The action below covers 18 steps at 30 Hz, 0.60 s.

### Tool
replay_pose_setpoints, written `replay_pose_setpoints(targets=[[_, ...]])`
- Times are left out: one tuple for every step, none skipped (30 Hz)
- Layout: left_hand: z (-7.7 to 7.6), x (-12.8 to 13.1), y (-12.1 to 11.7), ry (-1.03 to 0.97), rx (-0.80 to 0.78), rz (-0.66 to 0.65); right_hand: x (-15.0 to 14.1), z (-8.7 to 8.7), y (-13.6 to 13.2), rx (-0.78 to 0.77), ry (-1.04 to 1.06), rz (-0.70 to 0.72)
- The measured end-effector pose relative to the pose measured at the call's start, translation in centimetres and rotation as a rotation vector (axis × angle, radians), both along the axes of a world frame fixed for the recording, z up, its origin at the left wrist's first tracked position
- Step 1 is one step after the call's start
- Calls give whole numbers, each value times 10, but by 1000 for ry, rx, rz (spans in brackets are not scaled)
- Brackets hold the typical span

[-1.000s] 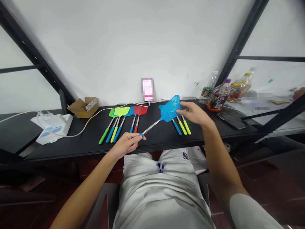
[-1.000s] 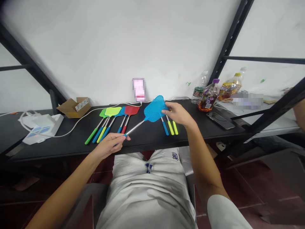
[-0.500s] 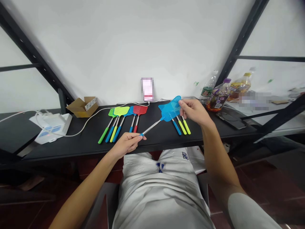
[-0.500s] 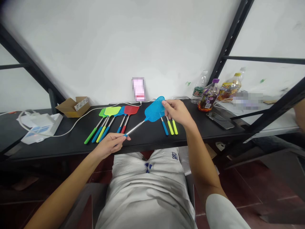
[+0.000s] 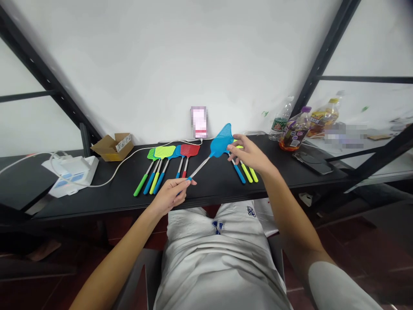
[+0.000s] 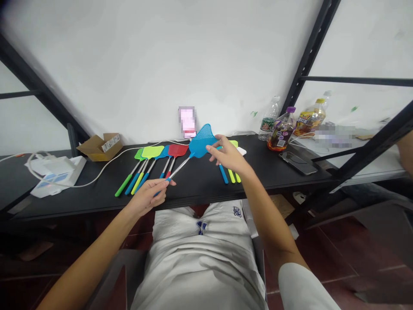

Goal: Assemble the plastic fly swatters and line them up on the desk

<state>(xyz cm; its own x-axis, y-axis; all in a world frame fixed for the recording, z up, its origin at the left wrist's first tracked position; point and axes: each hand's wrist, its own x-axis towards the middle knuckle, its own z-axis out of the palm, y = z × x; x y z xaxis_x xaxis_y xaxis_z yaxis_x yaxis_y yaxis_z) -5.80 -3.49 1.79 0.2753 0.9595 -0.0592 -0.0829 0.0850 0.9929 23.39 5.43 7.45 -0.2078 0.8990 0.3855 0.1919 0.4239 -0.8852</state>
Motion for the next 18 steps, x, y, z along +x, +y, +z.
replay_pose_setpoints(targets=[[0, 1, 0, -23, 10, 11, -8, -3, -2, 11, 54, -71], [-1, 1, -1, -42, 23, 15, -18, -6, -5, 17, 82, -127], [-2, 1, -1, -55, 36, 14, -27, -8, -9, -8, 69, -120], [-3, 1, -2, -59, 51, 6, -36, -10, -13, -82, 10, -9], [-4, 1, -3, -56, 64, -10, -46, -12, -18, -184, -54, 163], [-5, 2, -4, -44, 75, -36, -55, -14, -23, -280, -97, 341], [-7, 3, -6, -29, 85, -69, -63, -16, -28, -343, -99, 485], [-7, 4, -8, -13, 95, -106, -70, -18, -32, -353, -48, 547], [-8, 5, -10, 0, 104, -140, -76, -19, -35, -336, 27, 553], [-8, 7, -12, 9, 112, -167, -81, -21, -36, -307, 101, 536], [-8, 9, -13, 15, 117, -185, -83, -22, -37, -279, 160, 510], [-8, 11, -15, 17, 118, -195, -84, -22, -36, -264, 198, 492], [-8, 13, -15, 14, 114, -199, -84, -22, -36, -258, 217, 480], [-8, 14, -16, 9, 108, -201, -83, -22, -35, -257, 224, 470], [-8, 15, -16, 5, 101, -201, -82, -21, -34, -258, 226, 458], [-8, 16, -15, 1, 95, -198, -81, -20, -34, -257, 228, 443], [-8, 17, -15, 2, 89, -195, -80, -20, -34, -254, 229, 425], [-8, 18, -15, 6, 84, -193, -81, -20, -34, -248, 227, 409]])
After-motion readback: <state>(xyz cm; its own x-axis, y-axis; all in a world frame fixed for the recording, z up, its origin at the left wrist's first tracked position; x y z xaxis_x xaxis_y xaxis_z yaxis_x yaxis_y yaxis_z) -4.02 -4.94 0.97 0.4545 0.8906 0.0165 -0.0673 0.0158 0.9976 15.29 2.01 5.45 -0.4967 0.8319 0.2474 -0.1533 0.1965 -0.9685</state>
